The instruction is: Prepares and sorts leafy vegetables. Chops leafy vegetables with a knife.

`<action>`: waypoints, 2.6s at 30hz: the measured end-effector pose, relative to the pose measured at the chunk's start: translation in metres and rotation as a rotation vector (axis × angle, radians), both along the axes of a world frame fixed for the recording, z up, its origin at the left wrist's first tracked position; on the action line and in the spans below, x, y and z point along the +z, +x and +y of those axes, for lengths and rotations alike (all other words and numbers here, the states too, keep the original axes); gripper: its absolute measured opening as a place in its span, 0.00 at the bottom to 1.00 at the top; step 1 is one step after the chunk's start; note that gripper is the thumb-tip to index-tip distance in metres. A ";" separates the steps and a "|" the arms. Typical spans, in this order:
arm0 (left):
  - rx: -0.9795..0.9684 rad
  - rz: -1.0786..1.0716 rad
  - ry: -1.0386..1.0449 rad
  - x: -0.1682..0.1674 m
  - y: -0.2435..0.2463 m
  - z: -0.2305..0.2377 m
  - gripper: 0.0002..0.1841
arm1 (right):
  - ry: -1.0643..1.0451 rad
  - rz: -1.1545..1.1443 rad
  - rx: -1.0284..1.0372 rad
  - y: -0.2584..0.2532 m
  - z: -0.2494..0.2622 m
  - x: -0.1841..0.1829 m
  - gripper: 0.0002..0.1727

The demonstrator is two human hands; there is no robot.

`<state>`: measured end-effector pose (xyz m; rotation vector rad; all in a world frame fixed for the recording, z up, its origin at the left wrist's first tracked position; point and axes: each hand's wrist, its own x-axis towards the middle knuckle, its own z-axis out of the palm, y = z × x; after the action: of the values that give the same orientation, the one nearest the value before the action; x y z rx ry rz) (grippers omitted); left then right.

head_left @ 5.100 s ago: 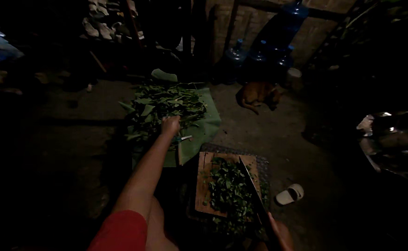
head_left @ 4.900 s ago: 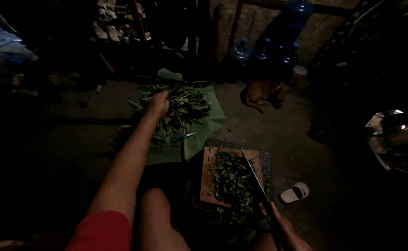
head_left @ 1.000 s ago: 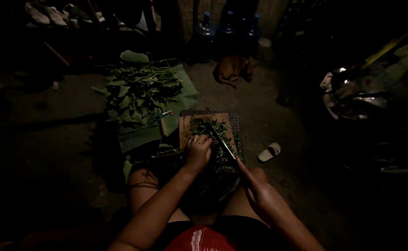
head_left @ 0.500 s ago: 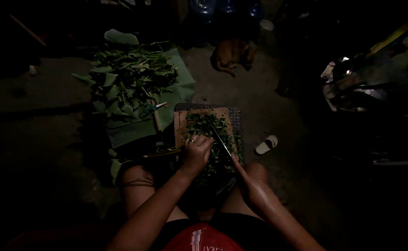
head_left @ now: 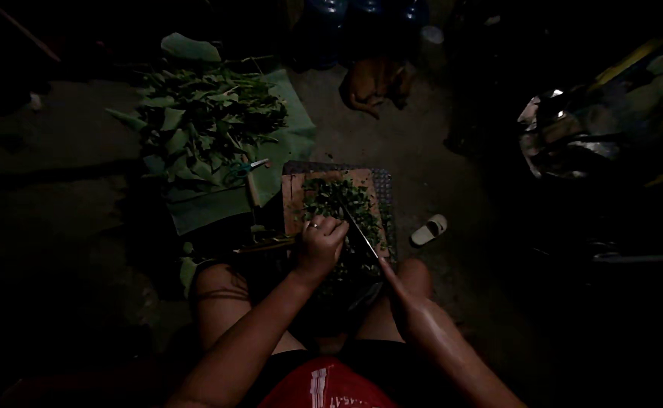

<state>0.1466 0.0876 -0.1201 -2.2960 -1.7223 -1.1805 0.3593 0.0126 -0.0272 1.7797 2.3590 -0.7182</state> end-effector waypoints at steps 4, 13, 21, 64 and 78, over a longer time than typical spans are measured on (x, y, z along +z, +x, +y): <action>-0.006 0.002 -0.001 0.000 -0.002 0.002 0.10 | -0.046 0.047 0.005 -0.004 0.012 -0.010 0.39; 0.044 -0.001 0.046 -0.001 0.003 -0.001 0.05 | -0.039 0.020 0.005 0.006 -0.006 0.023 0.39; 0.039 0.011 0.004 -0.003 0.000 -0.003 0.10 | -0.097 0.041 0.003 -0.006 0.009 -0.006 0.40; 0.029 -0.142 -0.048 0.003 -0.002 -0.012 0.08 | -0.068 -0.028 0.052 0.000 -0.010 0.032 0.39; 0.018 -0.062 -0.061 0.002 -0.013 -0.017 0.16 | -0.085 0.167 0.031 0.003 0.007 0.004 0.40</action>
<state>0.1332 0.0705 -0.1176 -2.2959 -1.8214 -1.2255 0.3624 0.0197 -0.0233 1.7074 2.4117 -0.9824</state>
